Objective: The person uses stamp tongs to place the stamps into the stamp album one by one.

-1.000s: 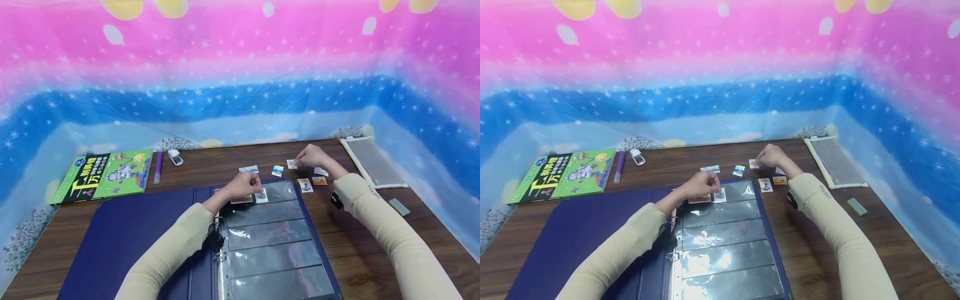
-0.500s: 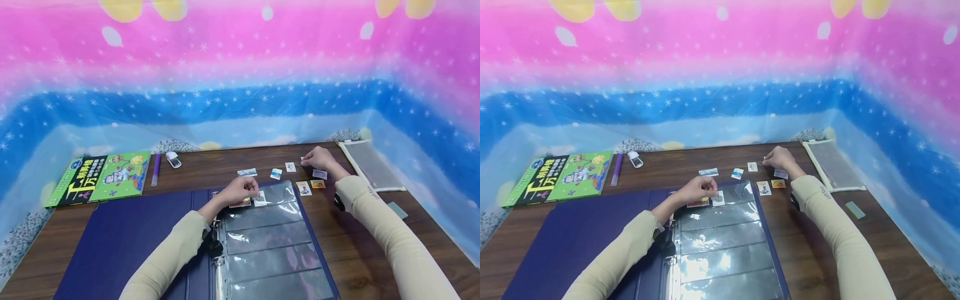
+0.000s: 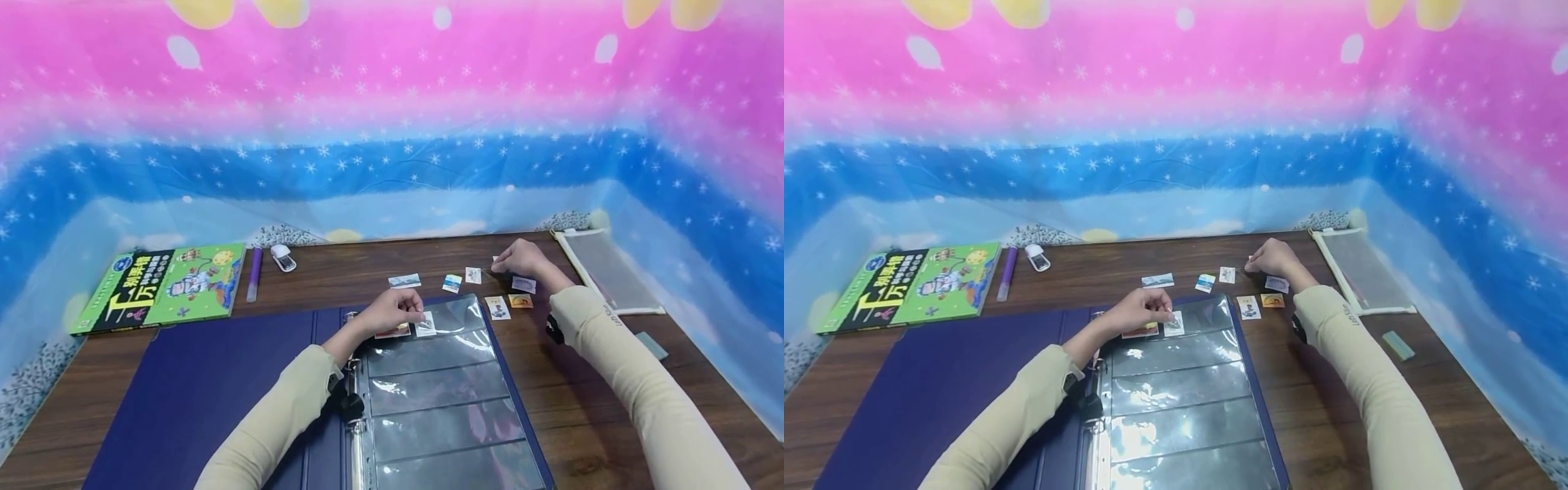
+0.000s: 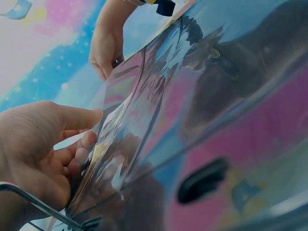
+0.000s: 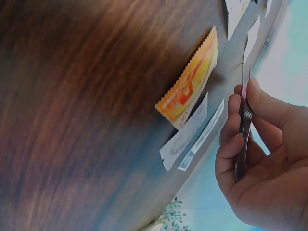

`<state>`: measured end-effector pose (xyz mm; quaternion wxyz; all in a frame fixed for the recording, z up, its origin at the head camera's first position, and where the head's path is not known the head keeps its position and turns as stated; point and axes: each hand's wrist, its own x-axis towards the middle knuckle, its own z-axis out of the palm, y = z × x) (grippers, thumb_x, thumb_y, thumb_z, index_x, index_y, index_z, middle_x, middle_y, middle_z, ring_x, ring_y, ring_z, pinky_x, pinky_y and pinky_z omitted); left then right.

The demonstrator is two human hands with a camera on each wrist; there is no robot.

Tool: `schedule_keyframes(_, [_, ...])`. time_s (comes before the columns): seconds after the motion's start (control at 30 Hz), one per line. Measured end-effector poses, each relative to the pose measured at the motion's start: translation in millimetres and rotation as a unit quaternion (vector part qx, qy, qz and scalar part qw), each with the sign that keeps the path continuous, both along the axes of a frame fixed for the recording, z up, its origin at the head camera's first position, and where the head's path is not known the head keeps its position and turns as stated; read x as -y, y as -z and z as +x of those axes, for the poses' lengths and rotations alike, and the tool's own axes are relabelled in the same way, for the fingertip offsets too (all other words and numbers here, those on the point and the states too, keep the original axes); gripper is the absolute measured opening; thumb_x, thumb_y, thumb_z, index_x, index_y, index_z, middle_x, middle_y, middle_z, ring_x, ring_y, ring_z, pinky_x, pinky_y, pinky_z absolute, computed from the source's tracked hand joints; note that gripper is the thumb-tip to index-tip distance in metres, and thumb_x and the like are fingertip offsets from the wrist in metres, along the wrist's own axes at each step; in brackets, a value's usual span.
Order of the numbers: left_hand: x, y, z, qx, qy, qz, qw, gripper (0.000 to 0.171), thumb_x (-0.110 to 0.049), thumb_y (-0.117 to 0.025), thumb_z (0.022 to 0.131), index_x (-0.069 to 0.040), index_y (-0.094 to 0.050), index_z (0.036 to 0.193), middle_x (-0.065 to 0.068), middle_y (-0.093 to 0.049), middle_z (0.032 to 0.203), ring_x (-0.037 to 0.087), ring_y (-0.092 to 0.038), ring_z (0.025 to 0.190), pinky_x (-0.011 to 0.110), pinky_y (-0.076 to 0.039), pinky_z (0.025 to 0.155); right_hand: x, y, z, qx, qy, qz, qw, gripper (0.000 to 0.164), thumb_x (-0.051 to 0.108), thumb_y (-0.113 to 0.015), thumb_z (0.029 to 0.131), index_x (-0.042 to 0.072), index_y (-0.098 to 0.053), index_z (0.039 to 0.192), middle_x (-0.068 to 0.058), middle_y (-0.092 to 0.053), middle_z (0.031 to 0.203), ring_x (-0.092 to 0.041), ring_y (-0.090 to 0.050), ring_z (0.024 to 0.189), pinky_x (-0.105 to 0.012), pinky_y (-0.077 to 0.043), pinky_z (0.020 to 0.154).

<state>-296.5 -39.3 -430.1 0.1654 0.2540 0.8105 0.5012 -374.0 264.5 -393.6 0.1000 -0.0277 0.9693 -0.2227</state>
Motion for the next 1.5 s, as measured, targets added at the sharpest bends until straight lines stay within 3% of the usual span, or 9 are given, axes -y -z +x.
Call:
schedule_keyframes(0.2, [-0.1,-1.0,0.4,0.004,0.003,0.003,1.0,0.009,-0.008,-0.063,0.086,-0.002,-0.058,0.086,-0.003,-0.048,0.071,0.01,-0.042,0.061,0.022,-0.036,0.061,2.0,1.1,-1.4,0.003,0.003,-0.007,1.0,0.024,0.022,-0.064,0.087,0.004,-0.072,0.1,-0.017,-0.07,0.102,-0.028,-0.062,0.092,-0.038,-0.048,0.077])
schedule_keyframes(0.3, [-0.2,-1.2,0.1,0.004,0.001,0.0,1.0,0.008,-0.008,-0.063,0.086,-0.002,-0.058,0.087,-0.003,-0.049,0.072,0.01,-0.042,0.062,0.022,-0.037,0.062,2.9,-0.3,-2.1,0.01,0.008,-0.007,1.0,0.024,0.021,-0.064,0.086,0.003,-0.072,0.1,-0.016,-0.071,0.096,-0.021,-0.057,0.077,-0.03,-0.043,0.067])
schedule_keyframes(0.47, [0.7,-1.3,0.1,0.014,-0.001,-0.002,0.9999,0.008,-0.009,-0.063,0.087,-0.003,-0.058,0.088,-0.003,-0.049,0.073,0.01,-0.043,0.063,0.023,-0.038,0.063,1.6,-3.5,-0.6,0.015,0.011,-0.018,1.0,0.025,0.022,-0.065,0.085,0.002,-0.073,0.099,-0.01,-0.072,0.085,-0.015,-0.053,0.07,-0.028,-0.042,0.065])
schedule_keyframes(0.6, [0.9,-0.8,-0.5,0.02,-0.002,-0.003,0.9998,0.008,-0.009,-0.062,0.087,-0.003,-0.058,0.089,-0.003,-0.049,0.073,0.01,-0.043,0.063,0.022,-0.038,0.063,-4.9,-4.3,0.7,0.026,0.012,-0.045,0.999,0.024,0.021,-0.065,0.083,0.001,-0.071,0.071,0.0,-0.058,0.058,-0.012,-0.043,0.055,-0.029,-0.041,0.065])
schedule_keyframes(0.73, [0.6,-0.6,-1.3,0.019,-0.004,-0.004,0.9998,0.008,-0.009,-0.063,0.086,-0.003,-0.058,0.088,-0.003,-0.05,0.073,0.01,-0.043,0.063,0.023,-0.038,0.063,-9.3,-3.4,0.0,0.046,0.002,-0.068,0.997,0.034,0.019,-0.064,0.084,0.004,-0.058,0.054,0.002,-0.045,0.048,-0.014,-0.031,0.049,-0.03,-0.038,0.063])
schedule_keyframes(1.07, [-0.9,-0.9,-0.3,0.025,0.002,-0.003,0.9997,0.01,-0.011,-0.063,0.087,-0.003,-0.059,0.09,-0.003,-0.05,0.074,0.01,-0.042,0.062,0.023,-0.037,0.062,2.1,2.1,-2.2,0.064,-0.002,-0.084,0.994,0.022,0.019,-0.065,0.084,-0.001,-0.073,0.083,0.0,-0.064,0.064,-0.017,-0.052,0.063,-0.031,-0.045,0.066])
schedule_keyframes(1.3, [0.0,-1.2,0.7,0.026,0.001,0.0,0.9997,0.011,-0.011,-0.063,0.087,-0.002,-0.059,0.091,-0.002,-0.05,0.075,0.011,-0.041,0.062,0.024,-0.037,0.062,8.6,9.1,-3.1,0.037,-0.005,-0.061,0.997,0.024,0.02,-0.062,0.087,0.003,-0.073,0.098,-0.011,-0.072,0.086,-0.019,-0.057,0.073,-0.029,-0.045,0.066])
schedule_keyframes(1.5, [1.5,-2.5,0.0,0.026,-0.003,-0.003,0.9996,0.01,-0.011,-0.061,0.088,-0.002,-0.062,0.092,-0.002,-0.053,0.076,0.01,-0.045,0.066,0.023,-0.039,0.064,7.9,3.3,0.7,0.014,0.028,-0.055,0.998,0.026,0.023,-0.06,0.088,0.005,-0.071,0.103,-0.018,-0.069,0.107,-0.029,-0.063,0.094,-0.038,-0.05,0.079])
